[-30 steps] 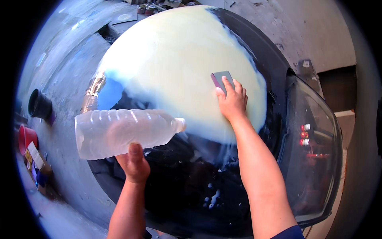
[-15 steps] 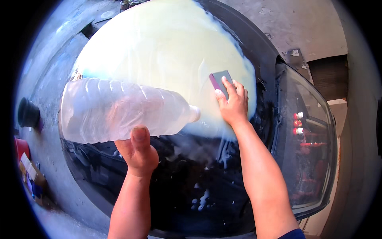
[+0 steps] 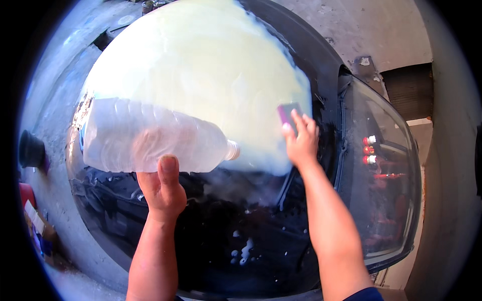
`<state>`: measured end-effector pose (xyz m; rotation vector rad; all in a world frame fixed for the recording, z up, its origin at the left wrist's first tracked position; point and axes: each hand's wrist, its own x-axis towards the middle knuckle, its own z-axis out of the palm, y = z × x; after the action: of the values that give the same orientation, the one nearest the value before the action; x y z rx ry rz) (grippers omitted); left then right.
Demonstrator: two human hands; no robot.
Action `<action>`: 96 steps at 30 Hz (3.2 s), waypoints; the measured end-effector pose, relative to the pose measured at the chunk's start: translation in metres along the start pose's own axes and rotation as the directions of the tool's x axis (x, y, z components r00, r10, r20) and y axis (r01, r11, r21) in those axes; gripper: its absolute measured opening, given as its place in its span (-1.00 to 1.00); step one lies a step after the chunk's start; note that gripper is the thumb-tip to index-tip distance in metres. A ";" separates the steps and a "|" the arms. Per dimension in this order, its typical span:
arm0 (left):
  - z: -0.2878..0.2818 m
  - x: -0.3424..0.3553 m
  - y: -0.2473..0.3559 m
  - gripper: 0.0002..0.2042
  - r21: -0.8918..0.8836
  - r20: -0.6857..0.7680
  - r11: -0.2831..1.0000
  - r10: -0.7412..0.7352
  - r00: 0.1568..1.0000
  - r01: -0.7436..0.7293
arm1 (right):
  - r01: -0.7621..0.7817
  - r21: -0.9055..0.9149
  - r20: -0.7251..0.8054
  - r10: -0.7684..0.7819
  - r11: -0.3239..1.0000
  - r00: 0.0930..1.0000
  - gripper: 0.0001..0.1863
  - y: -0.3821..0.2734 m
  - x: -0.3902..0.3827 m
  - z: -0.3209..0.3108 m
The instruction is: The person sands a large area on a car hood covered with a light-colored substance using a purple sanding block. They repeatedly pour water from a plastic bottle onto the surface while sanding in circular and back-and-forth motions. The person occasionally pauses to wipe the surface with their hand.
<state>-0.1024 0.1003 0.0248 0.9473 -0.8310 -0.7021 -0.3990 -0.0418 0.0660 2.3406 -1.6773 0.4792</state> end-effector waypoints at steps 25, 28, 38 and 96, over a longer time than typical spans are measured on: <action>-0.013 0.015 0.000 -0.35 -0.064 -0.284 0.997 0.021 0.959 -0.041 | 0.309 0.156 -0.009 -0.312 0.938 0.950 -0.50 -0.065 -0.007 -0.005; -0.011 0.011 0.000 -0.32 -0.063 -0.288 0.997 0.016 0.957 -0.036 | 0.348 0.214 0.049 -0.366 0.913 0.929 -0.47 -0.067 0.011 -0.001; -0.022 0.010 0.015 -0.24 -0.056 -0.405 0.993 0.069 0.912 -0.100 | 0.513 0.301 0.092 -0.560 0.804 0.824 -0.43 -0.070 -0.030 -0.028; 0.017 0.037 0.005 -0.43 -0.042 -0.280 0.999 -0.024 0.960 0.013 | 0.184 0.149 0.072 -0.196 0.972 0.978 -0.46 -0.091 -0.033 -0.005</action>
<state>-0.0972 0.0654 0.0463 0.9931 -0.5568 -0.5812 -0.3238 0.0186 0.0586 2.6279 -1.4771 0.4813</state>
